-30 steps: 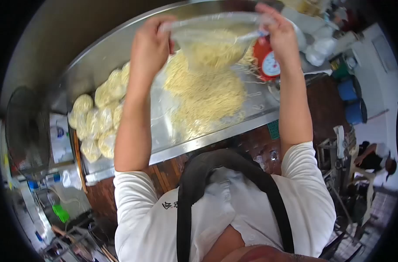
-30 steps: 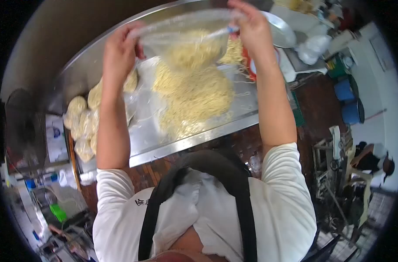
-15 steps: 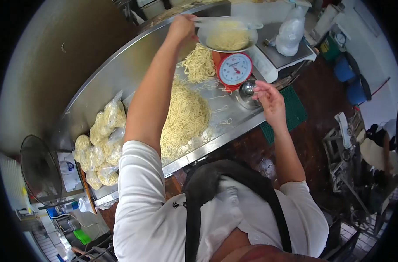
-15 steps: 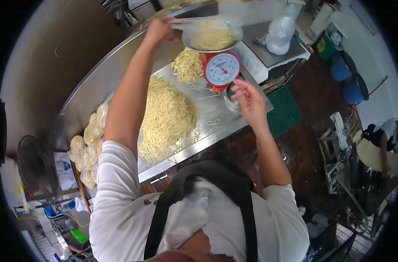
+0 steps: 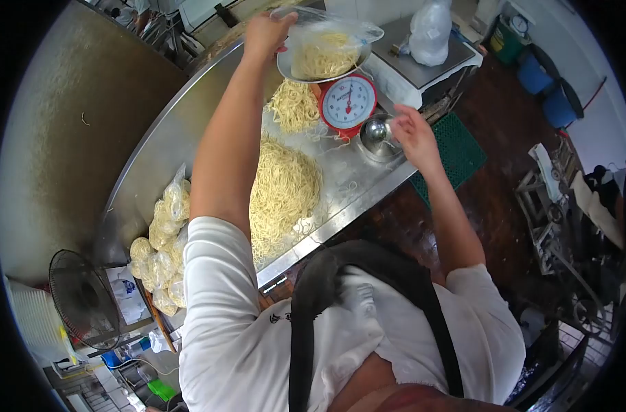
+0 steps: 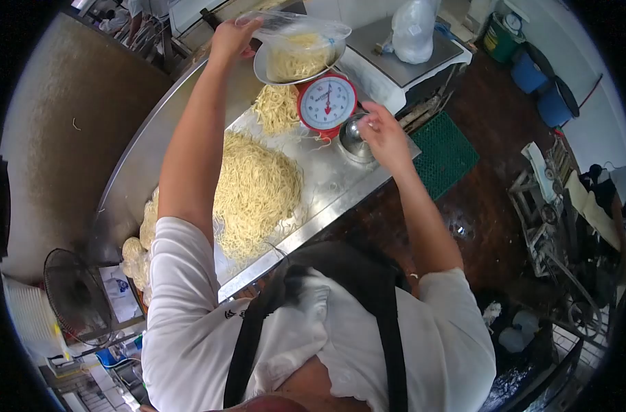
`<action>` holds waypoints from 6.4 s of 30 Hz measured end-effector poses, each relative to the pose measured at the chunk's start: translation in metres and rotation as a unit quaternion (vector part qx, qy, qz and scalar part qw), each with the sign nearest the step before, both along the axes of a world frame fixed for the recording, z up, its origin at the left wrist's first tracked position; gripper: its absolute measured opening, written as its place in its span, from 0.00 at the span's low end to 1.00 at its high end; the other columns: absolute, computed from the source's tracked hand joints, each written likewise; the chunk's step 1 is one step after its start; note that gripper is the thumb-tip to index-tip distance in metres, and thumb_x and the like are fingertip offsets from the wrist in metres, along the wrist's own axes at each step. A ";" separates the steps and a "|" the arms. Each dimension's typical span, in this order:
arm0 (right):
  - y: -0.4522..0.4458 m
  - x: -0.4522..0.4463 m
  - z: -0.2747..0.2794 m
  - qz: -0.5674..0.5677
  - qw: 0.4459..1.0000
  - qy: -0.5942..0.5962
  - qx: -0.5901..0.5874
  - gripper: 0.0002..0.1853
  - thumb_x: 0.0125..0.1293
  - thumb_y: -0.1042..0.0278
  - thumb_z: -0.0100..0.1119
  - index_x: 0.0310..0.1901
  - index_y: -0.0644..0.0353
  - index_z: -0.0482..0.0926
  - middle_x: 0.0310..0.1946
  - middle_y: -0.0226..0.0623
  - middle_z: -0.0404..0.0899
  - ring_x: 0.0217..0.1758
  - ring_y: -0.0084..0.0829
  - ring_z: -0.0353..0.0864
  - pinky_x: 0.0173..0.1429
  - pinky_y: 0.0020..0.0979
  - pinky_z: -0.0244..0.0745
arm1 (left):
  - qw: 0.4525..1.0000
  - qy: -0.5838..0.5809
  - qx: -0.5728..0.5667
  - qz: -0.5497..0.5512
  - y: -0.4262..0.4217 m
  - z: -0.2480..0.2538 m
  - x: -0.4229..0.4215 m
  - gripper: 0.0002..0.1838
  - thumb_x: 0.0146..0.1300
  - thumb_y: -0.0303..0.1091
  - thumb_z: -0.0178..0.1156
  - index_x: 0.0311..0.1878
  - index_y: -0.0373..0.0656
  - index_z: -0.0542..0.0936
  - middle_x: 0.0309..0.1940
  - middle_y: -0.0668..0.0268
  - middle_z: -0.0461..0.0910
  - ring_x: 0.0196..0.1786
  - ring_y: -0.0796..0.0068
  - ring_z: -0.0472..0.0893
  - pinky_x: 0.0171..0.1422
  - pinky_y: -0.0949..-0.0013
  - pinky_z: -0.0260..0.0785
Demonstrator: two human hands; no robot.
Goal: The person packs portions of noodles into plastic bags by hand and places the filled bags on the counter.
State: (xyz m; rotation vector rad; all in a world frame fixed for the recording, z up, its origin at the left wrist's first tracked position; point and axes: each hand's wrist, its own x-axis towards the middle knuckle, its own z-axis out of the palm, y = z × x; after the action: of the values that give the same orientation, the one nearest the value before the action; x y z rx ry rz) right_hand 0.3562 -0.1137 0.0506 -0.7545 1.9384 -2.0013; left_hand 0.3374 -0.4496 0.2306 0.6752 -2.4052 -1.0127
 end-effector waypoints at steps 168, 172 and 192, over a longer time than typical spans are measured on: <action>-0.472 0.289 -0.052 0.501 0.858 -0.110 0.035 0.27 0.66 0.64 0.60 0.67 0.56 0.70 0.55 0.44 0.78 0.55 0.38 0.81 0.58 0.39 0.79 | 0.968 0.132 -0.125 0.174 -0.081 -0.241 0.505 0.16 0.59 0.23 0.61 0.52 0.41 0.83 0.26 0.54 0.81 0.27 0.52 0.81 0.31 0.56 0.72; -0.461 0.303 -0.109 0.535 0.724 0.279 0.335 0.31 0.61 0.68 0.64 0.67 0.53 0.71 0.54 0.49 0.78 0.55 0.43 0.80 0.60 0.40 0.75 | 0.931 -0.023 0.088 0.354 -0.098 -0.333 0.534 0.20 0.61 0.21 0.58 0.58 0.41 0.78 0.33 0.47 0.83 0.34 0.43 0.82 0.36 0.50 0.72; -0.420 0.301 -0.139 0.419 0.795 -0.336 0.282 0.21 0.65 0.72 0.58 0.60 0.61 0.75 0.48 0.40 0.79 0.45 0.29 0.80 0.46 0.31 0.77 | 0.982 -0.060 -0.098 0.147 -0.119 -0.316 0.520 0.31 0.48 0.30 0.72 0.58 0.40 0.75 0.59 0.49 0.74 0.61 0.47 0.73 0.68 0.52 0.64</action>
State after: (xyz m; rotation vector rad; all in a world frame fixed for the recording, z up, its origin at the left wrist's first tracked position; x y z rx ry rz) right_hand 0.6571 -0.5338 -0.0882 -0.4877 1.2810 -0.8795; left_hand 0.8572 -0.5684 -0.0855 1.0060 -2.3729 -0.6222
